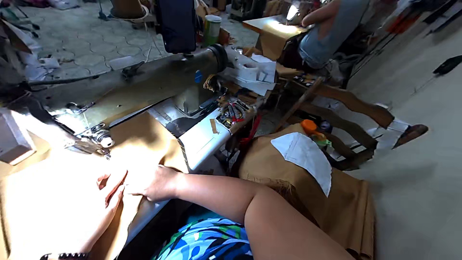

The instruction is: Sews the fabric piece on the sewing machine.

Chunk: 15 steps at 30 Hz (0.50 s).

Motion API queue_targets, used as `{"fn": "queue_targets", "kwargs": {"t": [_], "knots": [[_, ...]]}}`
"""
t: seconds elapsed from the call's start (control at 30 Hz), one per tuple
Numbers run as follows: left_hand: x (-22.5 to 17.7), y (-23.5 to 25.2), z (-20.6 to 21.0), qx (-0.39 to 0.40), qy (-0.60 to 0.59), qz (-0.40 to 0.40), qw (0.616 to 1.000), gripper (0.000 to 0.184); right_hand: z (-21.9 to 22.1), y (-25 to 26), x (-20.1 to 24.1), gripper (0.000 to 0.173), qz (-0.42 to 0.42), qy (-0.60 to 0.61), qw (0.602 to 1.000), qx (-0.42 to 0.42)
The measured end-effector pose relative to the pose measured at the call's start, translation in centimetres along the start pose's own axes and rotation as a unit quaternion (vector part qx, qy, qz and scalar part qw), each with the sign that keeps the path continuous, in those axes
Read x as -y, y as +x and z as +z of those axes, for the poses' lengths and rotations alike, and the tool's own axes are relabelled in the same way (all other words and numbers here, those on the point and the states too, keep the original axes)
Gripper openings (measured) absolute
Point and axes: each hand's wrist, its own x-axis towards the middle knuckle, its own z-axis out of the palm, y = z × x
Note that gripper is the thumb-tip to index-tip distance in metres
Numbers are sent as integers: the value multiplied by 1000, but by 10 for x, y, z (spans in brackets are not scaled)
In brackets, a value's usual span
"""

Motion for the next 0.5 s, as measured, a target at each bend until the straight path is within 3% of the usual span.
{"fn": "queue_targets", "kwargs": {"t": [0.1, 0.23, 0.33, 0.4, 0.5], "knots": [[-3, -8, 11, -55, 11, 13, 998, 47, 4, 0, -2, 28, -22, -9, 999, -39], [3, -11, 10, -50, 4, 12, 999, 50, 2, 1, 0, 33, -14, -4, 1000, -10], [4, 0, -6, 18, 7, -13, 1000, 37, -17, 17, 4, 34, 15, -2, 995, 104], [-5, 19, -23, 90, 22, -32, 995, 23, -30, 33, 2, 34, 42, 15, 990, 134], [-28, 42, -59, 159, 165, -33, 973, 17, -27, 65, -17, 40, 68, 19, 986, 152]]}}
